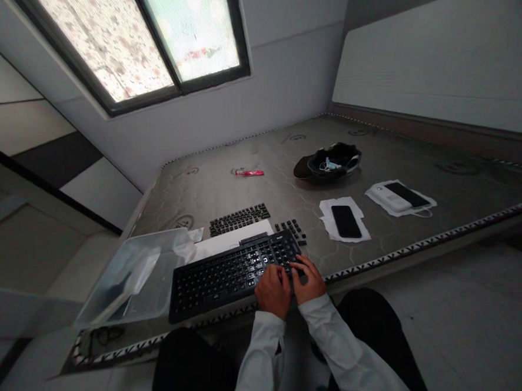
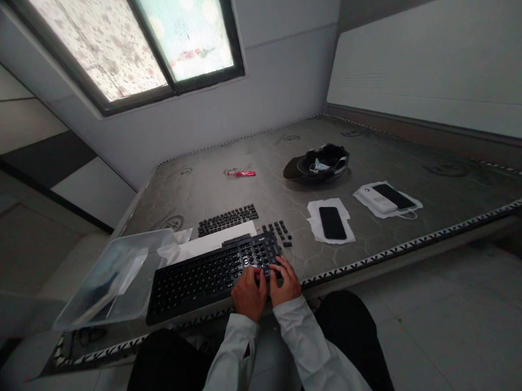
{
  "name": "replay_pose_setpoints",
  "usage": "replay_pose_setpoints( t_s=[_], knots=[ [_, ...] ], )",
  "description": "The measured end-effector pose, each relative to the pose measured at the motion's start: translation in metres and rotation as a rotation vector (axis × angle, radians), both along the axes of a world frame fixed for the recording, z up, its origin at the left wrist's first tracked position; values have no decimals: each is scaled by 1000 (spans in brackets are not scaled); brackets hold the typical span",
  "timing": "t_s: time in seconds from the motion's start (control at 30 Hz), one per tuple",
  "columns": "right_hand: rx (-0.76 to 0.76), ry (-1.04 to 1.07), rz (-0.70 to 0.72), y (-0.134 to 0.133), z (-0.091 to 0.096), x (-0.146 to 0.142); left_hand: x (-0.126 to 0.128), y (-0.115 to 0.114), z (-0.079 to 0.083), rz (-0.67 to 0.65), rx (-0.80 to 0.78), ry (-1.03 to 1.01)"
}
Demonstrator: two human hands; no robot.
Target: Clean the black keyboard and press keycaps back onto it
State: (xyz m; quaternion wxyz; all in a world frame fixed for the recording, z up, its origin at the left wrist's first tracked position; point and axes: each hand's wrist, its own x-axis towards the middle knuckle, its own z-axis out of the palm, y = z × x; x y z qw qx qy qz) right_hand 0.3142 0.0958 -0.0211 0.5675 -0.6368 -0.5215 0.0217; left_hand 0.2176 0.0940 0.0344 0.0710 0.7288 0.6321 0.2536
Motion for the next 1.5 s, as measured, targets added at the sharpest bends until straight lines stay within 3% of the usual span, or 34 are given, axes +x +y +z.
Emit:
replay_pose_setpoints(
  t_s=[0.5, 0.7, 0.93, 1.27, 1.5],
  knots=[
    [6, -262, 104, -6, 0, 20, -6, -7, -3, -161, 98, 128],
    [-25, -186, 112, -6, 11, 24, -10, -11, -12, -170, 145, -6],
    [-38, -233, 14, -5, 19, 25, -17, -18, -26, -180, 230, -125],
    [-94, -361, 67, -6, 22, 24, -10, -14, -14, -161, 95, -51],
    [-99, -387, 81, -7, 25, 27, -12, -17, -17, -159, 102, -48]
  ],
)
